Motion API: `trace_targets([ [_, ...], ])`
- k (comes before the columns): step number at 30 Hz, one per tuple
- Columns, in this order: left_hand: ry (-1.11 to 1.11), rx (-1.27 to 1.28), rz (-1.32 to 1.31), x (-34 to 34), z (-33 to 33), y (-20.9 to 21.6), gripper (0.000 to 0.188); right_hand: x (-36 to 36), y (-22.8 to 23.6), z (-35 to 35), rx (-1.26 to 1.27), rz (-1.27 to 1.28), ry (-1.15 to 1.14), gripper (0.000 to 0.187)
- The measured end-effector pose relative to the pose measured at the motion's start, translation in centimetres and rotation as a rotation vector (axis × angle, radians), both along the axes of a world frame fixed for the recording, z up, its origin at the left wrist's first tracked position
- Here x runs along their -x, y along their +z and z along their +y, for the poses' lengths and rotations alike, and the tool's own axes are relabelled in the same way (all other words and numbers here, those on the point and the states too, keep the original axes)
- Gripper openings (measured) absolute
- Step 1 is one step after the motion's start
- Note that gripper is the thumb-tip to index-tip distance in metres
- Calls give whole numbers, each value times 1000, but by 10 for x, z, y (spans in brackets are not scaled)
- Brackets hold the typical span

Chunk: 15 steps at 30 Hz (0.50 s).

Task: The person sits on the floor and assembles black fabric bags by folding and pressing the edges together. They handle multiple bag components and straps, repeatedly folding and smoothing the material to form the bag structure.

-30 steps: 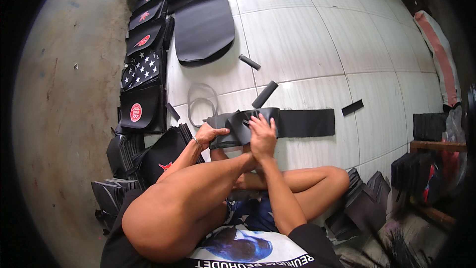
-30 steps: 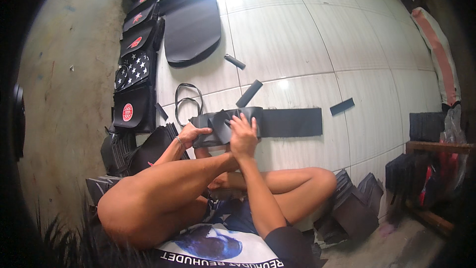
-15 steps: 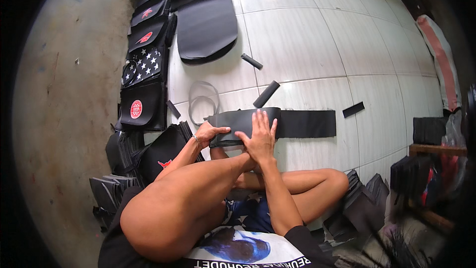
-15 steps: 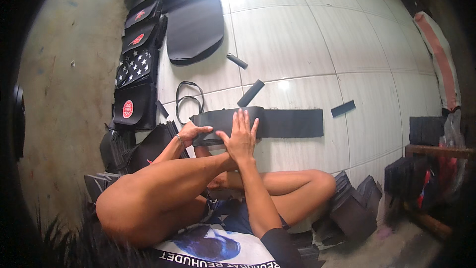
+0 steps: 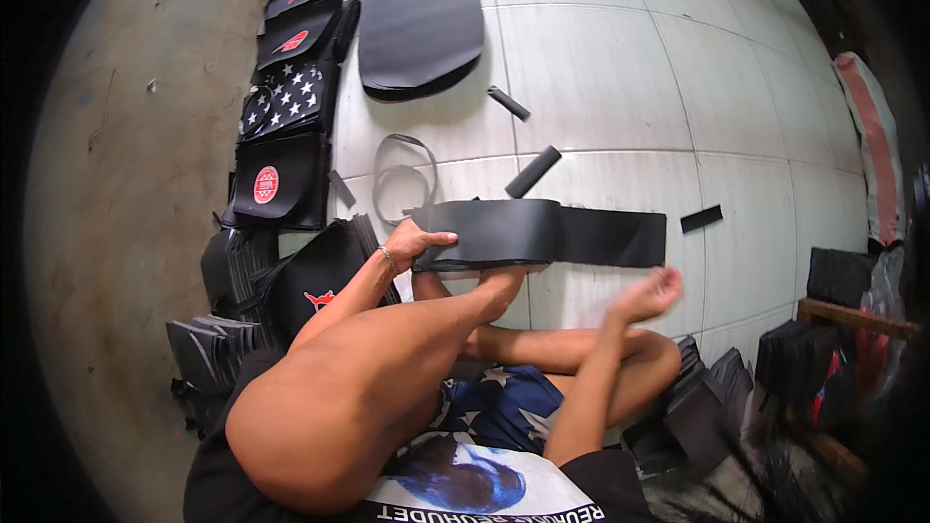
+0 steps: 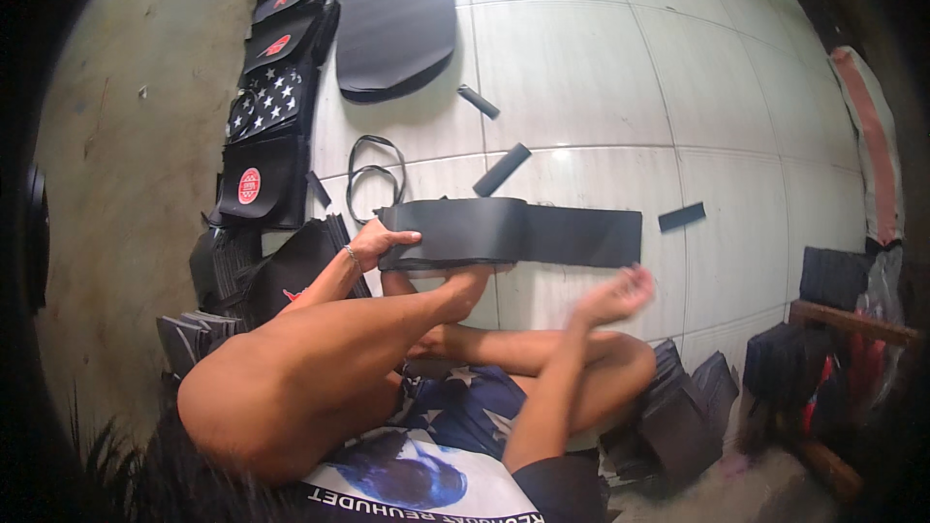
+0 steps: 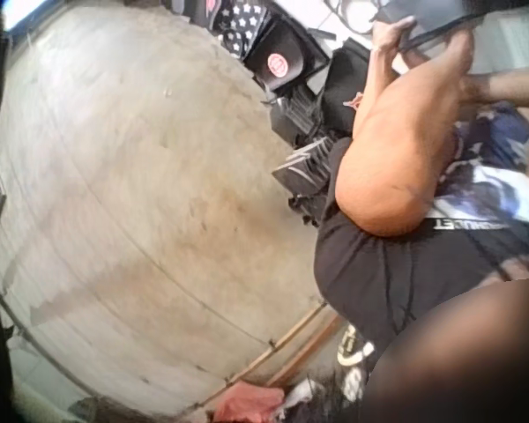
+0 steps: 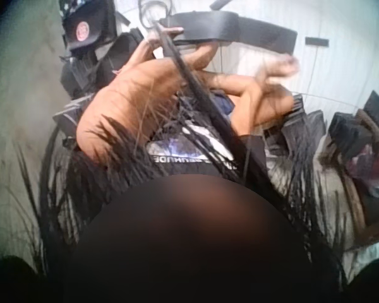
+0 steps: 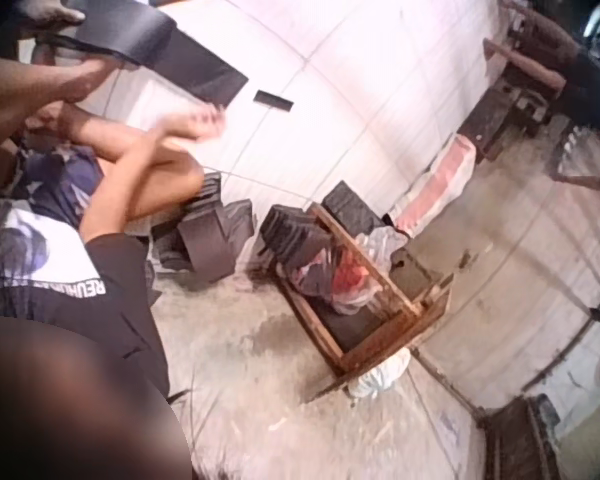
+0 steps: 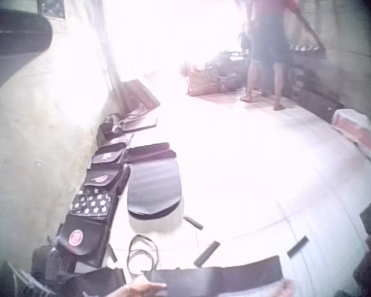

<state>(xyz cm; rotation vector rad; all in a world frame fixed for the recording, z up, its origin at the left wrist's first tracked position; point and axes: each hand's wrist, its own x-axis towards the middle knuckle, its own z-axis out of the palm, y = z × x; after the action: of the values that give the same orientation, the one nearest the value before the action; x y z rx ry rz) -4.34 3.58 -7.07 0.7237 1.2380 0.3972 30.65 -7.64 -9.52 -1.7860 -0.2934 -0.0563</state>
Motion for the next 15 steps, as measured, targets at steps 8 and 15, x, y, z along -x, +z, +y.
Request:
trace_targets([
  [8,18,20,85,-2,-1,1,27,151,30,49,618,-488,1235,51],
  [15,-26,114,109,7,-6,-19,44,147,3,31,391,-232,1155,40],
])
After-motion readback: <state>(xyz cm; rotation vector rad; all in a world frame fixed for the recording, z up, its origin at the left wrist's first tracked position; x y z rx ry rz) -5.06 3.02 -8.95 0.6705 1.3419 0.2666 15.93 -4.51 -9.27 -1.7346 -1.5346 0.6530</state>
